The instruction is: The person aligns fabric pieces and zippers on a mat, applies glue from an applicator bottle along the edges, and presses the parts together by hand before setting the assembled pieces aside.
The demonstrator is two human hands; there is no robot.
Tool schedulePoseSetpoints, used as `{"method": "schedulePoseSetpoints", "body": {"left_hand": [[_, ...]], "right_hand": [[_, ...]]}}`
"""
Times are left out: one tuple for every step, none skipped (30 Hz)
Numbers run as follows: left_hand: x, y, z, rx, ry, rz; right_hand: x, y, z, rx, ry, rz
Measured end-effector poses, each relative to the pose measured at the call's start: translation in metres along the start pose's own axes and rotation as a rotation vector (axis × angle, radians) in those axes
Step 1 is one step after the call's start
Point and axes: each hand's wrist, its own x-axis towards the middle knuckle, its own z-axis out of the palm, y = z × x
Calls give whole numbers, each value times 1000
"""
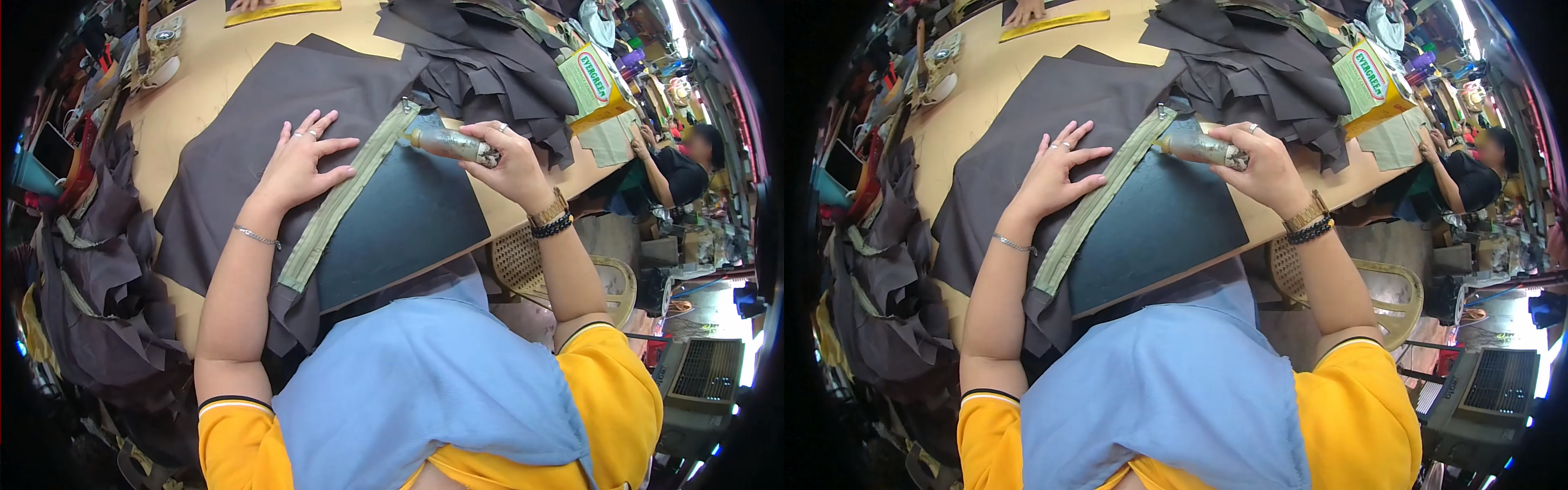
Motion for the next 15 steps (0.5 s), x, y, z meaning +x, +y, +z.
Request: {"method": "schedulePoseSetpoints", "body": {"left_hand": [[0,0,0,2,3,2],[1,-1,0,2,3,1],[1,-1,1,2,1,1],[1,-1,1,2,0,1],[1,-2,1,3,3,2],[1,-2,1,1,5,3],[1,-1,1,0,5,2],[1,-1,1,-1,6,4],[1,-1,1,-2,6,5],[1,-1,1,-3,7,5],[1,-1,1,-3,5,4],[1,0,0,-2,2,3],[1,0,0,-2,1,2],[1,0,0,-3,1,2],[1,0,0,-3,0,0]], "right_hand": [[-1,-1,1,16,6,-12],[-1,-2,2,32,14,-24],[-3,-4,3,38,1,-10],[-4,-6,3,45,-11,4],[-4,-8,3,51,-24,17],[-3,-9,3,40,-21,2],[-2,-10,4,29,-18,-12],[-2,-11,4,19,-16,-26],[-3,-12,5,24,-15,-29],[-3,-13,5,30,-14,-32],[-3,-14,6,36,-13,-35],[-3,-15,7,48,-24,-36],[-3,-17,7,59,-35,-36],[-3,-18,7,69,-45,-37],[-3,-19,7,79,-53,-42]]}}
